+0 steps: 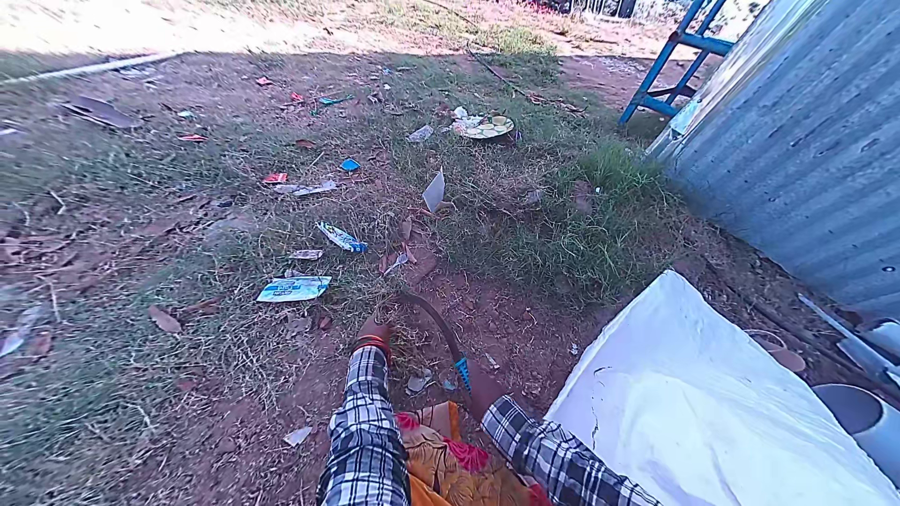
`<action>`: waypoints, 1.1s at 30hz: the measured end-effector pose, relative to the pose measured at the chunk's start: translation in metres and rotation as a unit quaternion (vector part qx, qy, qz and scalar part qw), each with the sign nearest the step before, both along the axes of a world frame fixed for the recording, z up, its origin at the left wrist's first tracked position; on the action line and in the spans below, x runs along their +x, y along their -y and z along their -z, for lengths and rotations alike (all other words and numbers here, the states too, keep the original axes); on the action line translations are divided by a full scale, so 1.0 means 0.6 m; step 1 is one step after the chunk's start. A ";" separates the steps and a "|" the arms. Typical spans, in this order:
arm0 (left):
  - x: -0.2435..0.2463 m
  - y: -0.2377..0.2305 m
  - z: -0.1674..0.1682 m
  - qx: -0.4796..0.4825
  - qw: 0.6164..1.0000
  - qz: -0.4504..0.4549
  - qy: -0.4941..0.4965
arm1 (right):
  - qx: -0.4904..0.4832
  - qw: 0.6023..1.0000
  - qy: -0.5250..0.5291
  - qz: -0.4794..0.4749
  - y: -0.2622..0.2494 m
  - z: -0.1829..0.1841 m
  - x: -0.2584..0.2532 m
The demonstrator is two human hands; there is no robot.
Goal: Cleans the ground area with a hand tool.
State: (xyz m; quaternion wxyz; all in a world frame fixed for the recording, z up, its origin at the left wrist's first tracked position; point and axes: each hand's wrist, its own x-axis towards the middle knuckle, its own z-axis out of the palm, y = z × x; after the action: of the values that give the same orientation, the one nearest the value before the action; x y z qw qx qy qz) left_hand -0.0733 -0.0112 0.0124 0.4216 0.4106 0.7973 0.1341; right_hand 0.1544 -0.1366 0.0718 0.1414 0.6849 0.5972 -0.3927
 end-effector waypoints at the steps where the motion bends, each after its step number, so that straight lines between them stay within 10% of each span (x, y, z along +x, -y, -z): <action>1: -0.002 0.000 0.001 -0.001 1.000 0.000 0.002 | -0.008 1.000 0.005 0.004 0.014 0.009 0.007; 12: -0.009 -0.003 -0.004 -0.044 0.998 0.046 -0.021 | -0.042 0.998 0.027 0.046 0.165 0.015 0.083; 25: -0.001 0.006 -0.002 -0.028 0.999 0.029 -0.027 | 0.069 0.993 0.033 -0.088 -0.051 -0.034 -0.003; 33: 0.005 0.007 0.007 -0.085 0.990 0.099 -0.056 | 0.005 0.994 0.099 -0.040 0.078 0.039 0.126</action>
State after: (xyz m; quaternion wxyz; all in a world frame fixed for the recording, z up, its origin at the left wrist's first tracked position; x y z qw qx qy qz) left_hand -0.0705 -0.0154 0.0079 0.4211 0.4570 0.7834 0.0001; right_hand 0.2302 -0.1834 0.0486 0.2120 0.6967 0.6091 -0.3142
